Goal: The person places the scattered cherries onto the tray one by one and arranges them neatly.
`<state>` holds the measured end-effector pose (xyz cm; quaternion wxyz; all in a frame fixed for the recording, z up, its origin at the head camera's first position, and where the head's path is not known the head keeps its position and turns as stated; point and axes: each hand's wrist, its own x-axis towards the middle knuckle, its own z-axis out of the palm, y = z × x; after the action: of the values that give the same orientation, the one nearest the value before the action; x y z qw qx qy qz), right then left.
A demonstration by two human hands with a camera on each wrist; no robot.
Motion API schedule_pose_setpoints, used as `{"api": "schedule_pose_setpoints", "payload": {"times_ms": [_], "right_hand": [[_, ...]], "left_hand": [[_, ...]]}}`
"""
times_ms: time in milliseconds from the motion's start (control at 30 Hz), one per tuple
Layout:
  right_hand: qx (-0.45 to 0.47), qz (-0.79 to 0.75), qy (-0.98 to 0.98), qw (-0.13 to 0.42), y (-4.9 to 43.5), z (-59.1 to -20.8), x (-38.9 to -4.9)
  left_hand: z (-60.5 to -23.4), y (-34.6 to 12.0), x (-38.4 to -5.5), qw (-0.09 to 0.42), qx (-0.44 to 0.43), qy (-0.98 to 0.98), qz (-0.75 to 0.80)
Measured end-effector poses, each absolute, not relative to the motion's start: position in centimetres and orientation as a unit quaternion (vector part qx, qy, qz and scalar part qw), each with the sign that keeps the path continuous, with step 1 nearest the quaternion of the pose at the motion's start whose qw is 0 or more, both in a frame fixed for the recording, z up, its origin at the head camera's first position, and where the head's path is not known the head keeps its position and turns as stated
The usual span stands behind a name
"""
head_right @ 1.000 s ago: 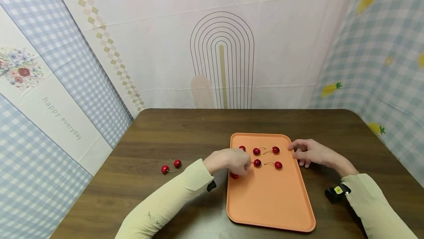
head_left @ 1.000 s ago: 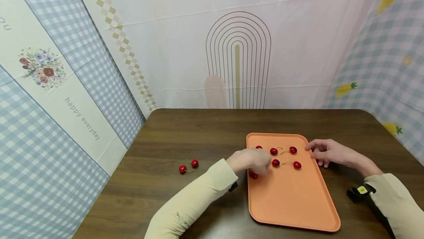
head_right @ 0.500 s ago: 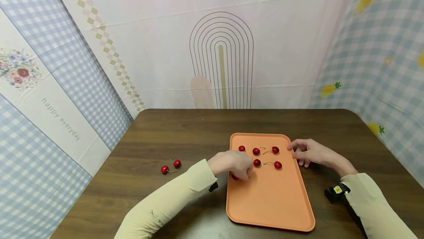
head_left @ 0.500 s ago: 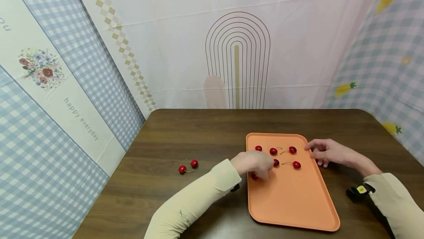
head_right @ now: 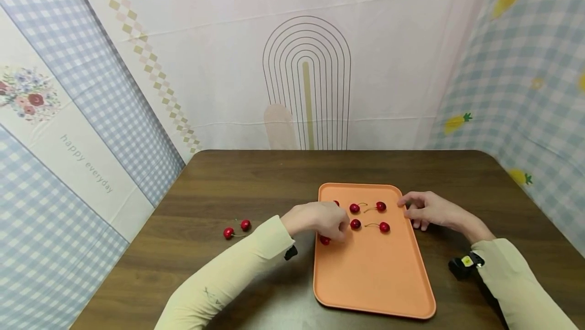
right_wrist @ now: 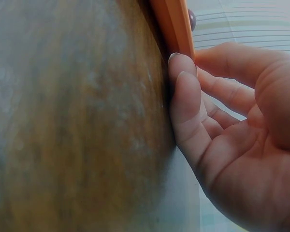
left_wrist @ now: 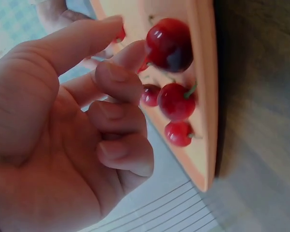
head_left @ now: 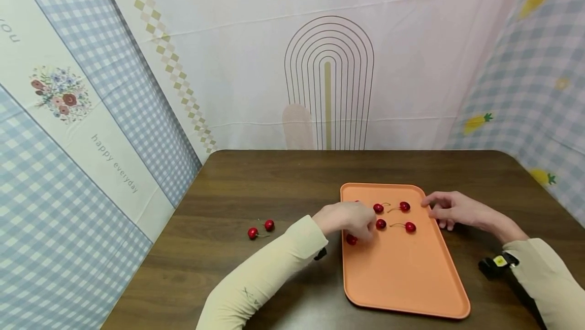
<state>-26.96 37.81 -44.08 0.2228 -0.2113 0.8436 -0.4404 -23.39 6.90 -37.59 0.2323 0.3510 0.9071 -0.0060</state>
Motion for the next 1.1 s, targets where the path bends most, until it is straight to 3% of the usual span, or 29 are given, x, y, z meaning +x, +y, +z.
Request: {"api": "schedule_pose_setpoints", "payload": {"times_ms": [667,1100], "right_hand": [[-0.195,-0.441,0.847,0.224,37.4,-43.8,-25.9],[-0.205,-0.446,0.843,0.22,37.0,-43.7,-25.1]], "left_hand": [[-33.5,-1.1,-22.4,0.13,0.401,0.906,0.039],[-35.0,-8.0,-21.1,0.132,0.37,0.917,0.075]]}}
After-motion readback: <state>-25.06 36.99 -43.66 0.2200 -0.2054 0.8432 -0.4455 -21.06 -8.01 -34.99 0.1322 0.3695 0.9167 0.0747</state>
